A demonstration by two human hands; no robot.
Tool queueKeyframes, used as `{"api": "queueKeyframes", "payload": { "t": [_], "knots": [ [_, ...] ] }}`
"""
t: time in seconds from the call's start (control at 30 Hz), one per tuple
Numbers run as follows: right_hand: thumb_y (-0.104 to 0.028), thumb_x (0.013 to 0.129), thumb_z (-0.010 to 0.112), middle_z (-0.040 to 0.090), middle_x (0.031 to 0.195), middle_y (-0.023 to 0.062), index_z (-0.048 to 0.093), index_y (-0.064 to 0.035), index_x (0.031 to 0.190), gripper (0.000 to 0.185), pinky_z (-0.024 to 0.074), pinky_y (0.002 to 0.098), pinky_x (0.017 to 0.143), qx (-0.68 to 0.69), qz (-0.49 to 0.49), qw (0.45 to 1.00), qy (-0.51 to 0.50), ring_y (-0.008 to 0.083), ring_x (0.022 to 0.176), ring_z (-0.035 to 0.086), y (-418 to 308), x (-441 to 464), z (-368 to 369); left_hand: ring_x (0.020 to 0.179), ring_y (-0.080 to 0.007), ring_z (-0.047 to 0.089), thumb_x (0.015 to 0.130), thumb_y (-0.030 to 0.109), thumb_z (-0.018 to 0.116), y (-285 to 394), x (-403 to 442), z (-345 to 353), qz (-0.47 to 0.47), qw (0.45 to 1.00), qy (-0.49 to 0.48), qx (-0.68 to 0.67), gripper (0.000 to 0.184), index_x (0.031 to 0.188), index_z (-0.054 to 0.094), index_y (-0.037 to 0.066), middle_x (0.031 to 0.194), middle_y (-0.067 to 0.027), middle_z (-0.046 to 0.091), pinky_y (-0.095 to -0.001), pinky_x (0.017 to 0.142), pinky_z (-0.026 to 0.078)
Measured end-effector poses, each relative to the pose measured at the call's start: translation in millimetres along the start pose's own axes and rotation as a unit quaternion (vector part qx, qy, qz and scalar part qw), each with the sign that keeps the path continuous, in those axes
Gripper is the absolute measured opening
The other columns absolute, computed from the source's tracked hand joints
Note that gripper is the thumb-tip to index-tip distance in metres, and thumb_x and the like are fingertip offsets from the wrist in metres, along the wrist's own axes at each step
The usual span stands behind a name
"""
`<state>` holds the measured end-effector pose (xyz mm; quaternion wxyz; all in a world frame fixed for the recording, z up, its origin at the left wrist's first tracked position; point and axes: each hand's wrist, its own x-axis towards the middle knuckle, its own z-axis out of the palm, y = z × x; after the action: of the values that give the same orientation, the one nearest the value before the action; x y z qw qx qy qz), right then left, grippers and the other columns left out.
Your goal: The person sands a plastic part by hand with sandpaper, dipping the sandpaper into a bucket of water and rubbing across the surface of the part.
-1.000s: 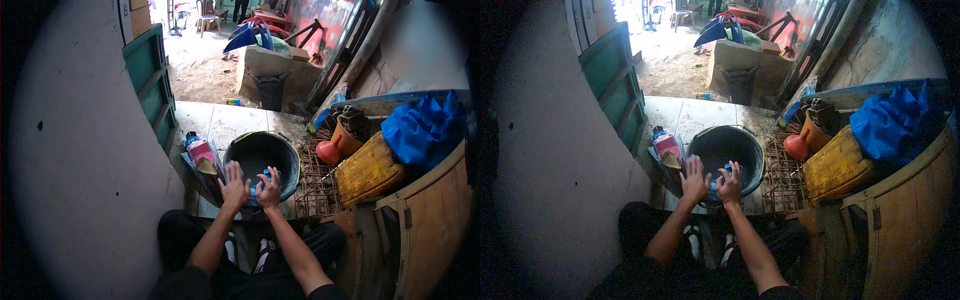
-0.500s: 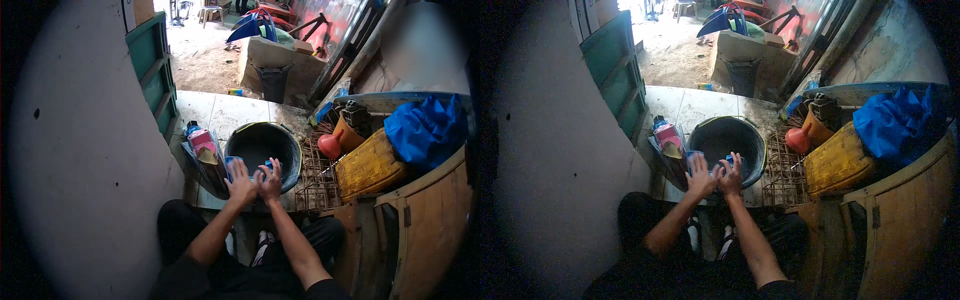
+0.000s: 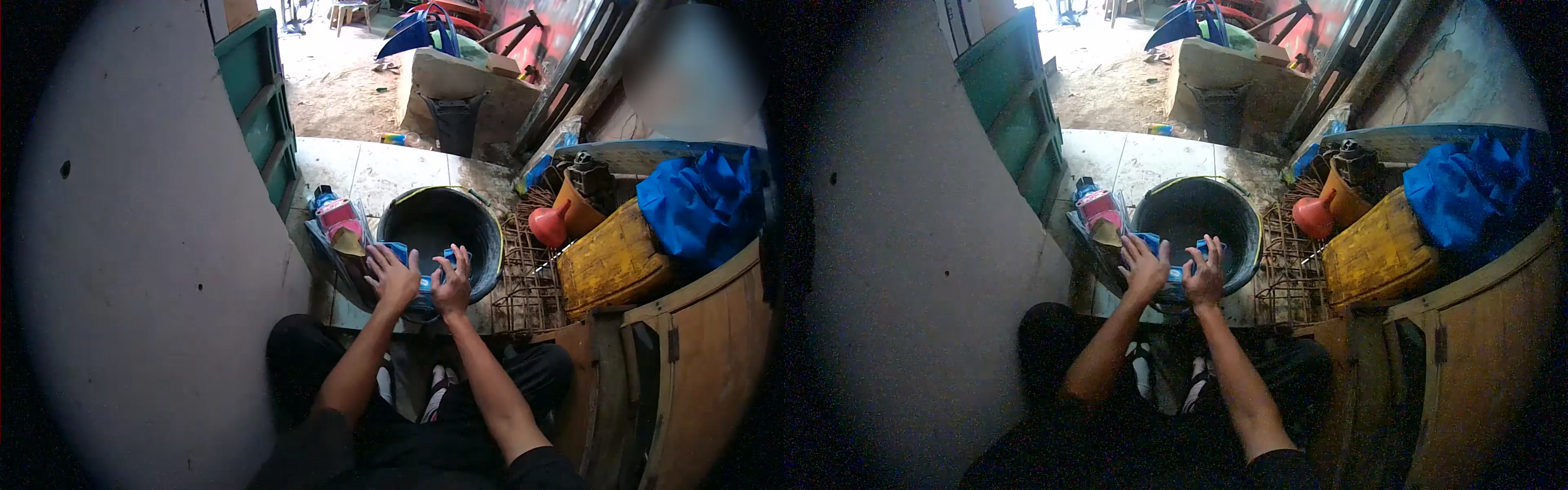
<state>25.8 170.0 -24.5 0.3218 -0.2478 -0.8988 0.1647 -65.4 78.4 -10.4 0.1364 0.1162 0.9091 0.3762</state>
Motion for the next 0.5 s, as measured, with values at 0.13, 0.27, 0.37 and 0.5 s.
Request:
{"api": "queueKeyframes", "payload": {
  "t": [0.13,0.27,0.37,0.5],
  "knots": [
    [-0.012,0.082,0.057,0.044,0.141,0.0176,0.067,-0.0116,0.105,0.025,0.0376,0.0488,0.109,0.002,-0.007,1.0,0.007,0.0396,0.138,0.034,0,3,-4,0.145,-0.0489,0.009,0.09,0.068,0.04,7,-33,-2,0.002,0.993,-0.094,0.072,0.103,0.15,0.008,-0.009,0.158,-0.0286,0.009,-0.0669,0.112,0.01],
    [-0.011,0.081,0.057,0.045,0.141,0.0169,0.067,-0.0118,0.104,0.025,0.0399,0.0473,0.108,-0.007,0.002,1.0,0.009,0.0386,0.138,0.035,-7,0,-6,0.147,-0.0434,0.007,0.091,0.066,0.04,2,2,-4,-0.063,0.997,-0.048,0.015,0.102,0.15,0.004,-0.01,0.157,-0.031,0.005,-0.0627,0.114,0.01],
    [-0.01,0.08,0.057,0.044,0.142,0.0161,0.067,-0.0121,0.104,0.026,0.0387,0.0478,0.109,-0.002,0.003,1.0,0.009,0.0382,0.138,0.034,-2,3,-4,0.147,-0.0434,0.005,0.091,0.067,0.04,4,-20,-3,-0.036,0.996,-0.075,0.036,0.104,0.149,0.004,-0.011,0.157,-0.0318,0.005,-0.0632,0.114,0.009],
    [-0.01,0.08,0.058,0.045,0.142,0.0156,0.066,-0.0128,0.106,0.027,0.036,0.0479,0.111,-0.003,-0.016,1.0,0.012,0.0378,0.139,0.034,0,-1,0,0.148,-0.0426,-0.002,0.089,0.069,0.041,2,-30,-3,-0.017,0.994,-0.1,0.044,0.108,0.149,0.003,-0.012,0.157,-0.0313,0.001,-0.0646,0.114,0.007]
  ]
}}
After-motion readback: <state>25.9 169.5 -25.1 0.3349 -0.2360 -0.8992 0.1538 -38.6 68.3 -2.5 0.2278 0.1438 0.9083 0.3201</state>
